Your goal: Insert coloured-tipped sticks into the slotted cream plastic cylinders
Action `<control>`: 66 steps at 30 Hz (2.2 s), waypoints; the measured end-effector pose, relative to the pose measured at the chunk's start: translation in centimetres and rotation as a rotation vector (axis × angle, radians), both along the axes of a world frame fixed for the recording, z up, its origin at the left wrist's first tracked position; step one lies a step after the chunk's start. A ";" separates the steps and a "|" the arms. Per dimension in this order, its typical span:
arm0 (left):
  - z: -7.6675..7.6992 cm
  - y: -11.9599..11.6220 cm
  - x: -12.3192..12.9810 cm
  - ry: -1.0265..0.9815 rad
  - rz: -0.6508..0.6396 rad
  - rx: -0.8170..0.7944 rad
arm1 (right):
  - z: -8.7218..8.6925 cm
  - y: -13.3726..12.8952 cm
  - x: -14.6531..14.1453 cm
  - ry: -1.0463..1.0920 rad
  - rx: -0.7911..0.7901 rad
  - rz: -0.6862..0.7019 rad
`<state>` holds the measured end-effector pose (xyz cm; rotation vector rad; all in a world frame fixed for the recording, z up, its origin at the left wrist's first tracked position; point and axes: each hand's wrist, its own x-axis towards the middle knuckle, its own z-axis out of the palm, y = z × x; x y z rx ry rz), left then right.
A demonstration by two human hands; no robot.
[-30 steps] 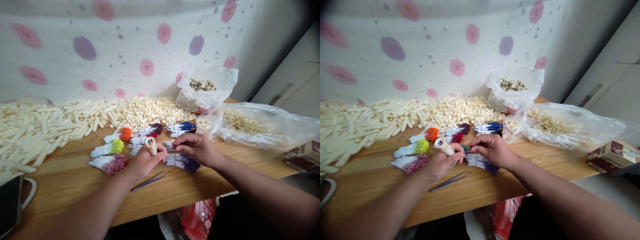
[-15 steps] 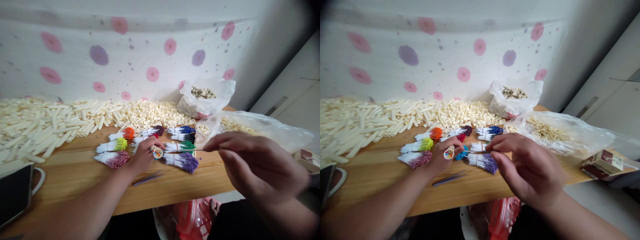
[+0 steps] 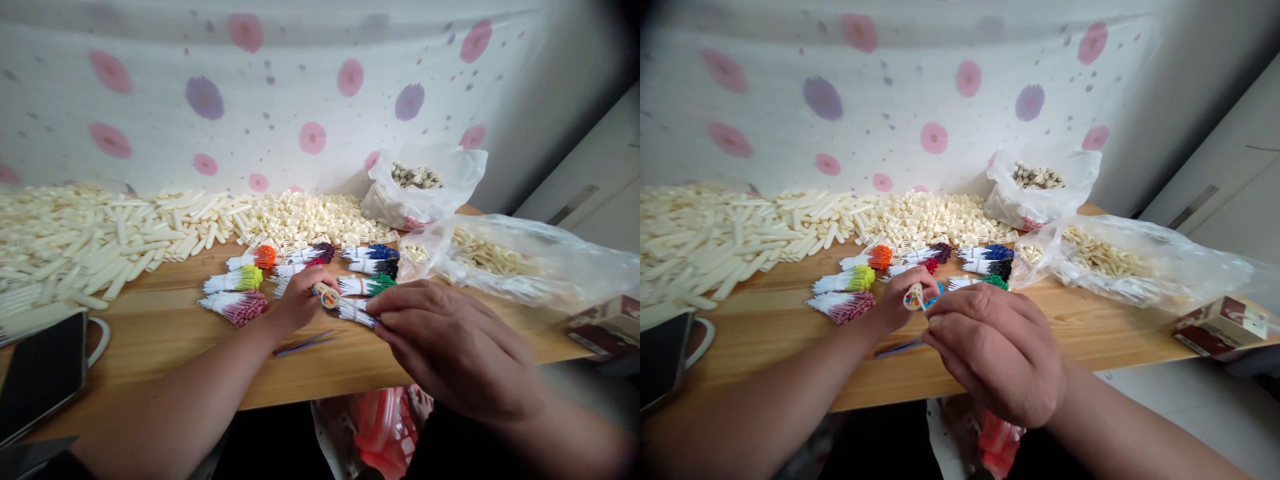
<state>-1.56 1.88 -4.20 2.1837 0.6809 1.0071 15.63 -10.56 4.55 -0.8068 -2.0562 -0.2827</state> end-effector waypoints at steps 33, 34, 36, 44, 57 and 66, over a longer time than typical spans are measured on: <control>-0.5 0.0 -0.4 0.097 0.024 0.159 | -4.8 4.0 1.0 0.085 -0.075 -0.168; -0.5 -0.1 -0.3 0.092 0.047 0.173 | -4.7 4.0 1.0 0.102 -0.092 -0.168; -0.4 -0.4 -0.1 0.075 0.090 0.207 | -4.4 3.9 0.7 0.139 -0.120 -0.166; -0.1 -1.1 0.2 0.059 0.210 0.317 | -4.6 3.3 0.1 0.340 -0.300 -0.122; -1.4 -0.1 0.7 -0.037 0.038 -0.070 | -6.5 3.7 6.5 -0.083 -0.763 -0.267; -1.1 -0.9 1.2 0.178 -0.200 0.273 | -8.4 3.3 5.3 -0.463 -0.552 -0.418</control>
